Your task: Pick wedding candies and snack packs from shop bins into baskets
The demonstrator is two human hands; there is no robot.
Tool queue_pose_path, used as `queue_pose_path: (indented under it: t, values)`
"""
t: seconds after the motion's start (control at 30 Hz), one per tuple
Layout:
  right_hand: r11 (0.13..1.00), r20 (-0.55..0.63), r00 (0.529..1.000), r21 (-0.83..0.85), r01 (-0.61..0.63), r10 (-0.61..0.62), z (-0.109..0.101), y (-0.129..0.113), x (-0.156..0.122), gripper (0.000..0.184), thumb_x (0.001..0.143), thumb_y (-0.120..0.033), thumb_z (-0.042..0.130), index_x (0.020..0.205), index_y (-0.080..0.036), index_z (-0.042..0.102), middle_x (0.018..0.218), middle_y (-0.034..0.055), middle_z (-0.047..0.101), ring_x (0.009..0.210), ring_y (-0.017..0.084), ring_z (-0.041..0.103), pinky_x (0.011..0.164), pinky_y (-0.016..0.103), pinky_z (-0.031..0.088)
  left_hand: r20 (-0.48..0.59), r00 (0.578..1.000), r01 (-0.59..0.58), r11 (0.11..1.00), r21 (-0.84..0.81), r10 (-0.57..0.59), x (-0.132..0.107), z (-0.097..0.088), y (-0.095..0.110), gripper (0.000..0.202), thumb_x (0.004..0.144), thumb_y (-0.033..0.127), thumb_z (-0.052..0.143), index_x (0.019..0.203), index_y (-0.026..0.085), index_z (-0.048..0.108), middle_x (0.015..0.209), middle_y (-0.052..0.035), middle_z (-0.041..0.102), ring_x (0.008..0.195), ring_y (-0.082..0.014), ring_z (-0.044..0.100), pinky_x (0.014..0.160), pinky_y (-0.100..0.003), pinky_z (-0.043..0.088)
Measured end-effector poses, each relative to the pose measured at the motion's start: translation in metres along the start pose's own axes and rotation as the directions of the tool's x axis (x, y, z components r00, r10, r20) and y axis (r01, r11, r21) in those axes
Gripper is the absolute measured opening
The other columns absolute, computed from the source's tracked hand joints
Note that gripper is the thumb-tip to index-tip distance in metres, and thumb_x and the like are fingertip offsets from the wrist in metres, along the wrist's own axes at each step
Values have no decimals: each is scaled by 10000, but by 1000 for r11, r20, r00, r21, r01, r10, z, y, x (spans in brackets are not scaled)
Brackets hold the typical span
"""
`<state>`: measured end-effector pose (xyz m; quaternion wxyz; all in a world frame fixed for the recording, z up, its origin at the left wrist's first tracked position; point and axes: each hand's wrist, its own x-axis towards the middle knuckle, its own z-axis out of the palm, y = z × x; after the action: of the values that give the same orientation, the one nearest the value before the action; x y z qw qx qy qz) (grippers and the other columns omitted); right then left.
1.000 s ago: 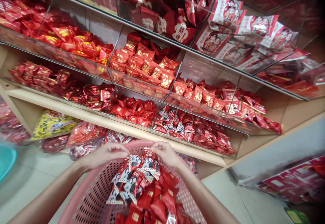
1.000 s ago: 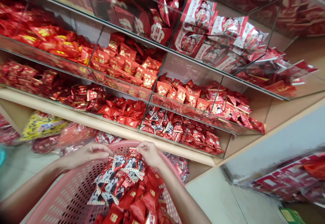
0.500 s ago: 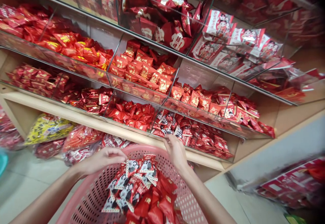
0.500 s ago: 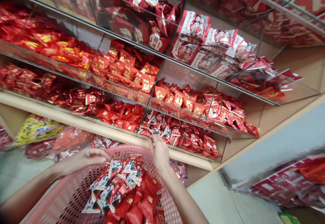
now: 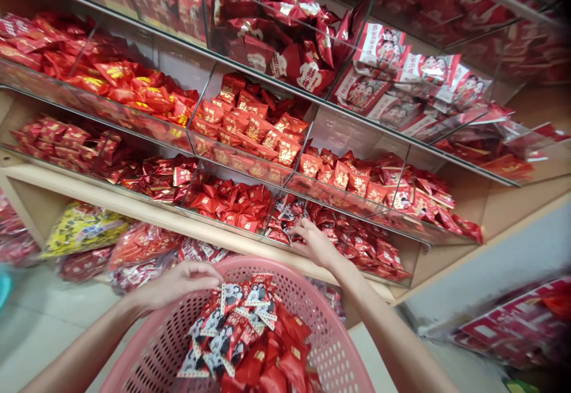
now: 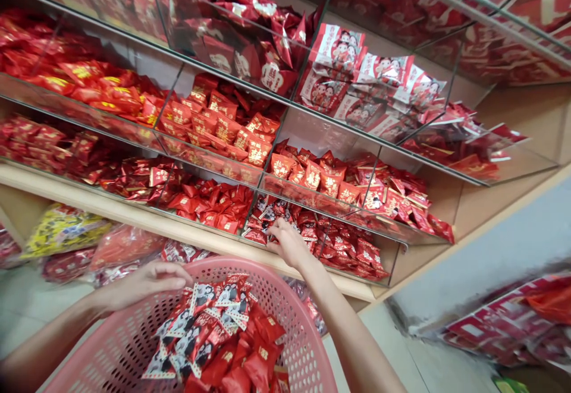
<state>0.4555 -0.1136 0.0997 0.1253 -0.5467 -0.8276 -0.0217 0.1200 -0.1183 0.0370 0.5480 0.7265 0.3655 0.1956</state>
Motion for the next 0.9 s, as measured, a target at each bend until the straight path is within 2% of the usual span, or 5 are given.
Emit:
queue_pose_path:
  t: [0.17,0.4,0.5,0.73,0.9]
  values:
    - [997,4,999,62,-50,50,6,10,1,171,783,-119,574,904,-204,661,933,44,541,903,172,526,826,301,420,13,1000,-16,1000,-16,16,1,-1,-4,348,768,500,596,906,202,712,968,-26,712,937,-204,620,872,-292,447]
    - [997,36,999,-76,5,-2,10,8,6,283,780,-91,560,1031,-204,625,1004,61,537,941,183,513,818,300,413,13,1000,-2,1000,-23,2,3,0,-6,352,761,501,601,916,205,713,975,-28,712,940,-209,619,877,-301,447]
    - [996,25,1000,-93,5,-3,15,8,11,261,789,-118,573,1026,-211,634,1015,58,538,922,186,518,787,303,418,10,1000,-3,1000,-16,3,3,0,-4,356,762,506,597,904,202,714,971,-28,711,936,-209,618,873,-296,446]
    - [980,-219,974,200,-17,61,29,18,14,131,847,-183,541,873,-196,668,928,59,548,901,174,531,821,317,428,18,1000,-21,1000,9,21,4,-1,-8,362,788,510,574,924,205,712,976,-26,703,934,-204,610,867,-295,441]
    - [924,-368,914,382,-17,170,17,14,14,177,855,-296,515,771,-186,626,853,60,563,808,179,535,751,321,431,17,1000,-22,999,23,21,4,-2,-9,368,793,510,569,920,195,710,966,-27,703,926,-205,611,864,-305,438]
